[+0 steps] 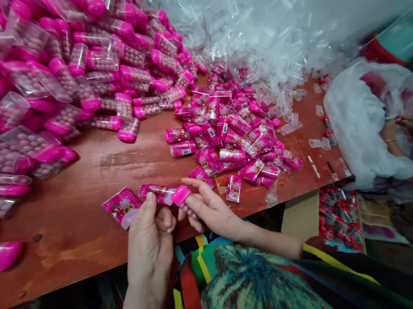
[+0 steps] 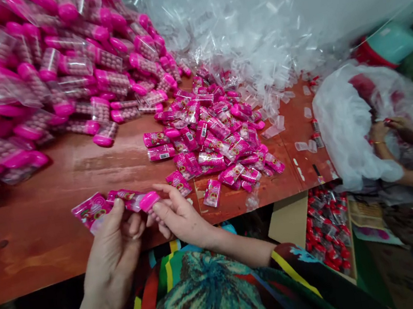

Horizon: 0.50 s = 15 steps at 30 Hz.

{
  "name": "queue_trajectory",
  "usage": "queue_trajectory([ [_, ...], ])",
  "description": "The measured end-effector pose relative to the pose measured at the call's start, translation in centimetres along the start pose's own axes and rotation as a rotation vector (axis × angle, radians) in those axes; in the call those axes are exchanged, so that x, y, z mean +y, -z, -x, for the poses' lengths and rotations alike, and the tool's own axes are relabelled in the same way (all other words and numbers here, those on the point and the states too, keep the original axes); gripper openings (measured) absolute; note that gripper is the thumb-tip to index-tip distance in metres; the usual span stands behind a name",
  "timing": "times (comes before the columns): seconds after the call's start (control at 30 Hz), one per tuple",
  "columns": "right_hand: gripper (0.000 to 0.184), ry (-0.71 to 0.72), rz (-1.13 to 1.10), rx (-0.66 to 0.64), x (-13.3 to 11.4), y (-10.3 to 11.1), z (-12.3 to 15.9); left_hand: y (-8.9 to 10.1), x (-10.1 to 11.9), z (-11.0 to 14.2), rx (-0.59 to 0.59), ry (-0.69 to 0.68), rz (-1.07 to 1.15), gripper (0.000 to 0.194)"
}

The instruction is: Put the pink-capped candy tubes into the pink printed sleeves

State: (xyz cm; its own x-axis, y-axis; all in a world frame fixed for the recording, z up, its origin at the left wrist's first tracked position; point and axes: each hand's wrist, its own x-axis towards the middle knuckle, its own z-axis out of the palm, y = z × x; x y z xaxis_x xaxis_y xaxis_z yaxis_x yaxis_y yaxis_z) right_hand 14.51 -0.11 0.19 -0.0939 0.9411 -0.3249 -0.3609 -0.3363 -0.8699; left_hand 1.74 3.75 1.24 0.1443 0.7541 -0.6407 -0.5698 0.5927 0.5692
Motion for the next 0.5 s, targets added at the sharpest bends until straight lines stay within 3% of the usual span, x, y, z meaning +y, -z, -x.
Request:
queue_trajectory([
  [0.2, 0.056, -0.108, -0.036, -0.134, 0.24, 0.23, 0.08, 0.27, -0.19, 0.18, -0.08, 0.027, 0.0, 0.036],
  [0.37, 0.053, -0.061, -0.033, -0.087, 0.51, 0.4, 0.22, 0.6, -0.18, 0.15, -0.1, 0.019, 0.018, 0.033],
  [0.5, 0.055, -0.143, -0.081, -0.098, 0.15, 0.47, 0.11, 0.86, -0.25, 0.31, -0.114, 0.042, 0.0, 0.035],
])
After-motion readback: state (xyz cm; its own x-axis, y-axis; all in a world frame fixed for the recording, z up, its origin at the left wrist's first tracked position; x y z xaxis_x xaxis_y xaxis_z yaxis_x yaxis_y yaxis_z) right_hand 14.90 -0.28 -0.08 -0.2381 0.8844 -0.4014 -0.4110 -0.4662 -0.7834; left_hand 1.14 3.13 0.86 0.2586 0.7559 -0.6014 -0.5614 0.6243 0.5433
